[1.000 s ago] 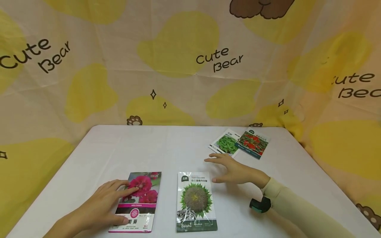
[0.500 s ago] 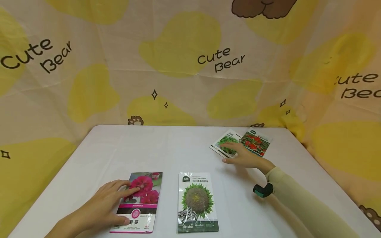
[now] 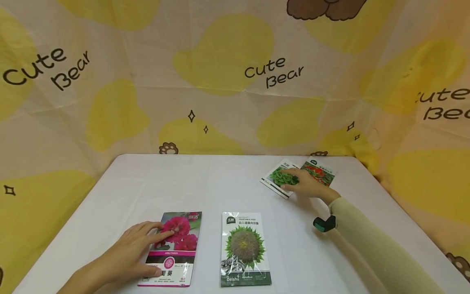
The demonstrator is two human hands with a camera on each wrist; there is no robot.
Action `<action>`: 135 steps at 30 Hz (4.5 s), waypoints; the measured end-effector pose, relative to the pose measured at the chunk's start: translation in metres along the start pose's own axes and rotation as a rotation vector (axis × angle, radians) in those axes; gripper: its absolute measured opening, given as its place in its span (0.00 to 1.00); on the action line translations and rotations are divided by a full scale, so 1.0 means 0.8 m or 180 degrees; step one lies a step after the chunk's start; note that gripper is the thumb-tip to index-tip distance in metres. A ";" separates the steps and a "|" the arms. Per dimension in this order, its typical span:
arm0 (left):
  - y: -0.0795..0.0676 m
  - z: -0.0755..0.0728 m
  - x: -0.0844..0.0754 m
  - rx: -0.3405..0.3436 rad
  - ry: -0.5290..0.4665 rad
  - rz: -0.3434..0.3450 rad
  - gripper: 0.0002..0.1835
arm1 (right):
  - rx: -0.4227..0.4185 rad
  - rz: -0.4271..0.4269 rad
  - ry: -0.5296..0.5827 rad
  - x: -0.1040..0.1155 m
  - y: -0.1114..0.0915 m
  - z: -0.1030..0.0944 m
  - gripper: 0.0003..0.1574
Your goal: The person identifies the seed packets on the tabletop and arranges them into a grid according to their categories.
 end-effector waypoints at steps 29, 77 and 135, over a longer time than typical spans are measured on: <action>0.000 0.000 0.000 0.0047 -0.0046 -0.0041 0.46 | 0.0052 0.0601 -0.0174 -0.038 0.019 -0.008 0.47; -0.002 0.002 0.000 0.0037 0.0005 -0.0007 0.47 | 0.0160 0.0639 -0.0743 -0.026 0.046 0.021 0.38; 0.002 0.003 -0.001 -0.0028 0.0109 0.0016 0.47 | 0.0627 0.0682 -0.0964 0.052 0.101 0.086 0.42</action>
Point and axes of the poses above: each hand's wrist, its own y-axis towards the middle knuckle, its own z-axis out of the palm, x = y × z, the point moved 5 cm from there along y, towards the middle knuckle, and after that the axes turned 9 degrees about y, right-handed, at the moved point
